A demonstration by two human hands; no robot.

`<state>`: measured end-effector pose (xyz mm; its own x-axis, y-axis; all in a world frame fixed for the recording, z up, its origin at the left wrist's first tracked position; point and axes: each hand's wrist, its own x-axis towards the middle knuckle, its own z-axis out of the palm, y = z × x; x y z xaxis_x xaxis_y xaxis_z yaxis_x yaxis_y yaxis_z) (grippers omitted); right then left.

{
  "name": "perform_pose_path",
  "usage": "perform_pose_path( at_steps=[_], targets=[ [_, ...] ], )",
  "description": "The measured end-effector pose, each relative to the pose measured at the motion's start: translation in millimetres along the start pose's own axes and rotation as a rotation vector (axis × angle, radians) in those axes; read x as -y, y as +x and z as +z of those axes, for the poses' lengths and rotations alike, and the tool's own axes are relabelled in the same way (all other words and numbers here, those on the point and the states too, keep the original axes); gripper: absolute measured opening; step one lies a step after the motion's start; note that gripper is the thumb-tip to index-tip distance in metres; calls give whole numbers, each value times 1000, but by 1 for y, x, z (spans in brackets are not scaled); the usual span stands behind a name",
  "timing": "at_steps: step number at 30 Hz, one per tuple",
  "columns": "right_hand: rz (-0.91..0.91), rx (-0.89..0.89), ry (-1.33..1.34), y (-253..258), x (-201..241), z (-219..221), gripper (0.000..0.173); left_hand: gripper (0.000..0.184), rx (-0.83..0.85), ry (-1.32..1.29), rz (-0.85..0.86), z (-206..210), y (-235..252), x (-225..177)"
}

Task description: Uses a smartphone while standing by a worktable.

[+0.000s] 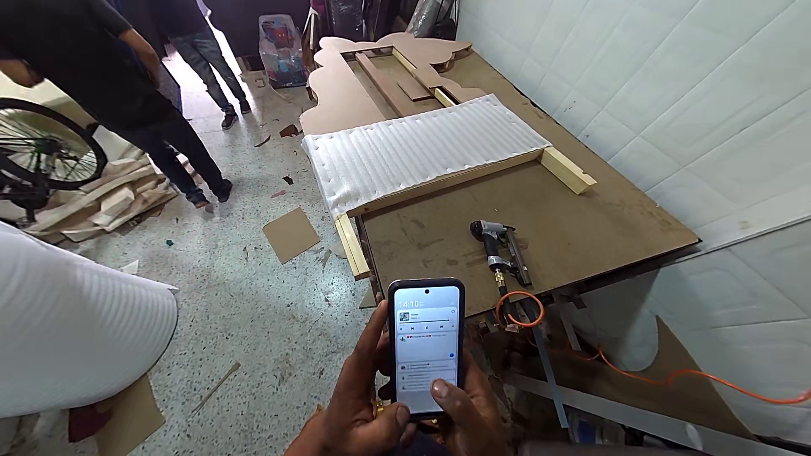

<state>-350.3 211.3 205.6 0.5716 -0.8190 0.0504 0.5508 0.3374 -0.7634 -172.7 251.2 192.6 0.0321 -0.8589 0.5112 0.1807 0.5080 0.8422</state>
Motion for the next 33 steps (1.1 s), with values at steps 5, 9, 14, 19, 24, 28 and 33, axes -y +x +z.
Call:
perform_pose_path(
  at_steps=[5, 9, 14, 19, 24, 28, 33],
  targets=[
    [-18, 75, 31, 2, 0, -6, 57, 98, 3, 6, -9, 1, 2, 1],
    [-10, 45, -16, 3, 4, -2, 58, 98, 14, 6, -19, 0, 4, 1],
    [-7, 37, -58, 5, 6, -1, 62, 97, 16, 2, -13, -1, 7, 3],
    [6, 51, -56, 8, 6, -2, 65, 98, 2, -25, -8, -3, 8, 4],
    [-4, 38, -51, 10, 5, -1, 64, 98, -2, -6, -2, -5, 10, 4],
    [-12, 40, -59, 12, 4, -2, 67, 96, -23, 14, -1, -8, 11, 4],
    [19, 74, -24, 14, 2, -3, 68, 93, -99, 43, -8, -13, 17, 3]
  ],
)
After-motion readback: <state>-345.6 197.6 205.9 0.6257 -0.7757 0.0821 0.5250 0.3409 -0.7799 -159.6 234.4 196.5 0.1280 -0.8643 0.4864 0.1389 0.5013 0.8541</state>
